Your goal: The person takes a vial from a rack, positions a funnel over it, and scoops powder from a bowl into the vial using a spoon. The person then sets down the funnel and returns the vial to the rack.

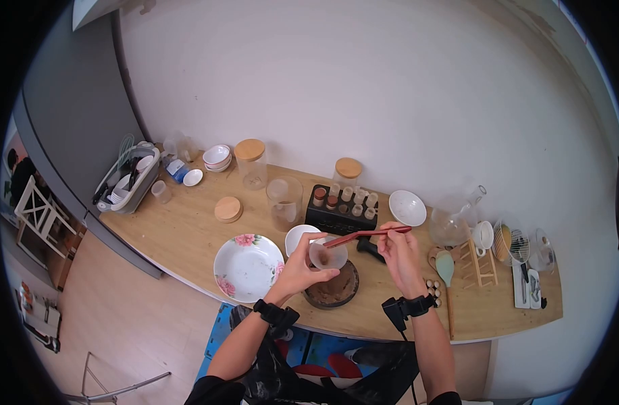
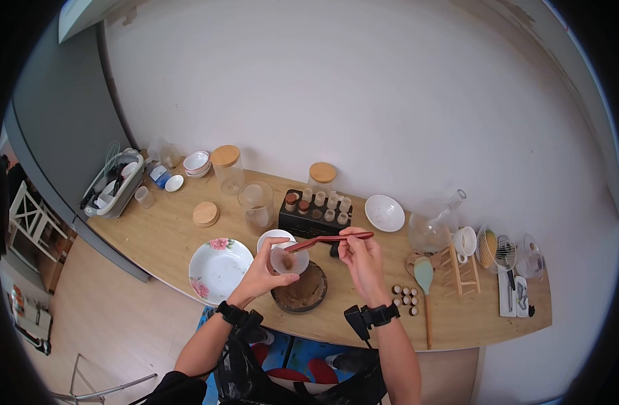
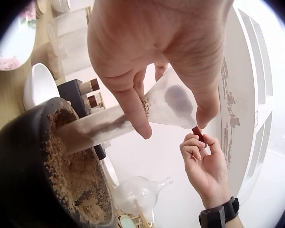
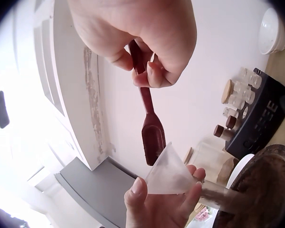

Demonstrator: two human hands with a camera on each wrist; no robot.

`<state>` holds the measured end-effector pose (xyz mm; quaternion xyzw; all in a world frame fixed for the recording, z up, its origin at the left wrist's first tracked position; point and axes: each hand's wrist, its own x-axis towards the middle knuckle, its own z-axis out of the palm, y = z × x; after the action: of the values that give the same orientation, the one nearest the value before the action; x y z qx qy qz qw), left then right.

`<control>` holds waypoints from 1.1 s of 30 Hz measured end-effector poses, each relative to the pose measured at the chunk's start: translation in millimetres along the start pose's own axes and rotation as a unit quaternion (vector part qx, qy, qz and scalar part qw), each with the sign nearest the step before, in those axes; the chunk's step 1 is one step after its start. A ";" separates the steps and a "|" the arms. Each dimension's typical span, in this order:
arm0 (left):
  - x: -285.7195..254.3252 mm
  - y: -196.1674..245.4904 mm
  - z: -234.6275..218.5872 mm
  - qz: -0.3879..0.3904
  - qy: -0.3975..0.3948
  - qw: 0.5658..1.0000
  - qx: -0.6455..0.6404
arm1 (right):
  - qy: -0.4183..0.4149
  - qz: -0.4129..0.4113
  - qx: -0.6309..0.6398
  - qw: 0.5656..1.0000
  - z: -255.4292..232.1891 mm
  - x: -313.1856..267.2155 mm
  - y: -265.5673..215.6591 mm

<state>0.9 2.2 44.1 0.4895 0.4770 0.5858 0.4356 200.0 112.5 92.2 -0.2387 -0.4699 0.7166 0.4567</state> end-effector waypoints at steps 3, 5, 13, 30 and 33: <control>0.4 -1.2 0.1 -0.008 -0.008 1.000 -0.011 | -0.007 -0.005 0.005 1.000 0.4 -0.6 -0.2; 0.3 -1.0 0.1 -0.005 -0.009 1.000 -0.020 | -0.011 -0.008 0.005 1.000 0.0 -0.3 0.1; 3.0 -8.2 -1.2 0.015 -0.011 1.000 -0.022 | -0.022 -0.025 -0.026 0.999 2.7 -3.8 -0.9; 3.5 -5.0 -0.5 0.013 0.000 1.000 -0.008 | 0.118 -0.063 -0.349 0.927 -20.1 -76.8 51.6; 3.3 -6.2 -0.1 0.012 -0.001 1.000 -0.013 | 0.037 -0.094 -0.494 0.863 2.3 -73.3 38.6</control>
<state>0.7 6.4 38.5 0.4905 0.4631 0.5962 0.4353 215.9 41.6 52.4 -0.4141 -0.7656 0.3349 0.3608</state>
